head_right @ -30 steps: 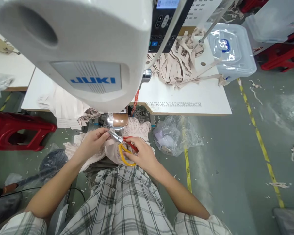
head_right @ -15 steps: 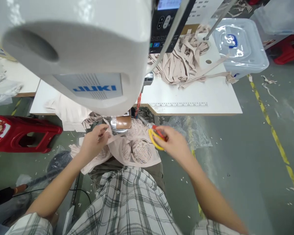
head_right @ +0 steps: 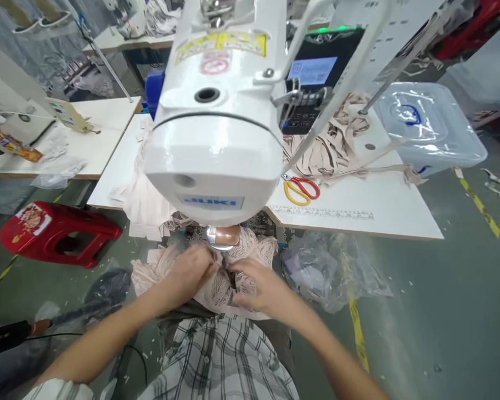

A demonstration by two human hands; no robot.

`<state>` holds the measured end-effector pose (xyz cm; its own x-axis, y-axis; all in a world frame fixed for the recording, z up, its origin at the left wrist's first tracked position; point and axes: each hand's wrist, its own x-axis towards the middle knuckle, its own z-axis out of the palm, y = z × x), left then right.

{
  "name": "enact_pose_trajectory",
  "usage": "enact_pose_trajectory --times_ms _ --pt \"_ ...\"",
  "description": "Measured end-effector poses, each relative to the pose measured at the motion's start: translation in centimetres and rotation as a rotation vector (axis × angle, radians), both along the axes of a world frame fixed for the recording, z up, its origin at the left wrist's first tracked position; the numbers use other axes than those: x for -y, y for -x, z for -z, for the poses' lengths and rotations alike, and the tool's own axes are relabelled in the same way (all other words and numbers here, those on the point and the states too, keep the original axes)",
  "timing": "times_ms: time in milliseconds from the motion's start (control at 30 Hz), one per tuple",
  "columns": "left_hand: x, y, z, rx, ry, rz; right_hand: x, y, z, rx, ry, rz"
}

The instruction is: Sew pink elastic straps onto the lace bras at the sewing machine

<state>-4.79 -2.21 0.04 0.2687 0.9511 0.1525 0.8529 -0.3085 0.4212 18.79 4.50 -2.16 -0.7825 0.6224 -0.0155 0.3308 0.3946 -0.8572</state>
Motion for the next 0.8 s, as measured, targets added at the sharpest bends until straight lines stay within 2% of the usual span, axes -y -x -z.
enact_pose_trajectory --times_ms 33,100,167,233,300,367,467,533,633,733,800 --pt "0.2 -1.1 0.1 0.014 -0.033 0.061 1.5 0.7 0.2 -0.043 0.048 -0.014" --pt "0.4 -3.1 -0.4 0.086 -0.052 0.111 3.2 1.9 0.6 -0.166 0.160 0.129" --pt "0.3 -4.5 -1.3 0.237 -0.006 0.035 3.3 2.7 0.6 -0.271 0.291 0.330" --pt "0.0 -5.4 -2.3 0.446 0.085 -0.092 2.5 3.0 0.2 -0.307 0.391 0.468" --pt "-0.3 -5.9 -3.1 0.624 0.145 -0.215 1.8 2.8 -0.5 -0.320 0.442 0.502" --pt "-0.4 -6.1 -3.6 0.695 0.148 -0.283 1.4 2.3 -1.3 -0.321 0.472 0.453" --pt "-0.6 -6.5 -3.5 0.684 0.143 -0.250 1.3 1.6 -2.4 -0.294 0.470 0.364" --pt "-0.7 -6.7 -3.3 0.683 0.180 -0.224 1.1 1.6 -3.0 -0.296 0.450 0.438" --pt "-1.0 -6.6 -3.0 0.696 0.234 -0.304 -0.3 2.4 -3.8 -0.316 0.400 0.584" --pt "-1.3 -5.7 -2.8 0.611 0.206 -0.400 -2.6 3.5 -4.5 -0.323 0.306 0.613" --pt "-1.4 -4.8 -2.6 0.481 0.152 -0.407 -4.3 3.9 -4.7 -0.291 0.235 0.611"
